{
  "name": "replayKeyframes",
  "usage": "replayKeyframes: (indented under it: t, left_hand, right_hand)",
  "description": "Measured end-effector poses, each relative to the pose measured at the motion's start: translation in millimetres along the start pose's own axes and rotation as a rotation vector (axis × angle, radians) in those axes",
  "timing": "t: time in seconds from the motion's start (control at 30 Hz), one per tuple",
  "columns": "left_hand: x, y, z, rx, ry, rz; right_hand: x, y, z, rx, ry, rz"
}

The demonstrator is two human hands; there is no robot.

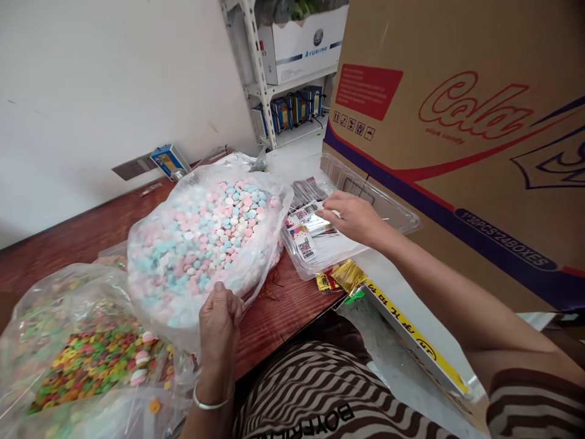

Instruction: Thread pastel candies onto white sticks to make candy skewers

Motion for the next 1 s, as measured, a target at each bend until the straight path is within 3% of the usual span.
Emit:
replayKeyframes:
  t: [0.13,0.23,0.33,0.5,0.8,1.0]
  left_hand:
    - [10,-3.6,4,0.122,-0.021,0.077]
    - [18,-1.5,5,0.147,0.026,0.073]
    - [26,3.7,6,0.129,0.086,0.014]
    - [36,8.4,6,0.098,0.152,-0.067]
    - [38,-6.0,9,0.136,0.143,-0.226]
    - [41,-8.3,5,0.176,0.375,-0.540]
  right_hand:
    - [-12,-53,58,0.449,0.058,-0.112]
    - [-11,-86,87,0.561,0.064,-0.136]
    - [-13,-103,102,0.573,0.044,-0.181]
    - [-27,-105,105,0.582,-0.019,-0.255]
    - [-30,-113,102,0.591,-0.006,-0.296]
    - [-42,-107,112,0.559,0.024,-0.232]
Point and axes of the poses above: each hand's wrist, its own z-axis towards the middle knuckle, its own y-axis out of the back of the hand, x = y × z, the point moved 4 cm from there along z, towards the middle knuckle, and after that the axes turned 14 degrees about x, right-handed, at the moved point
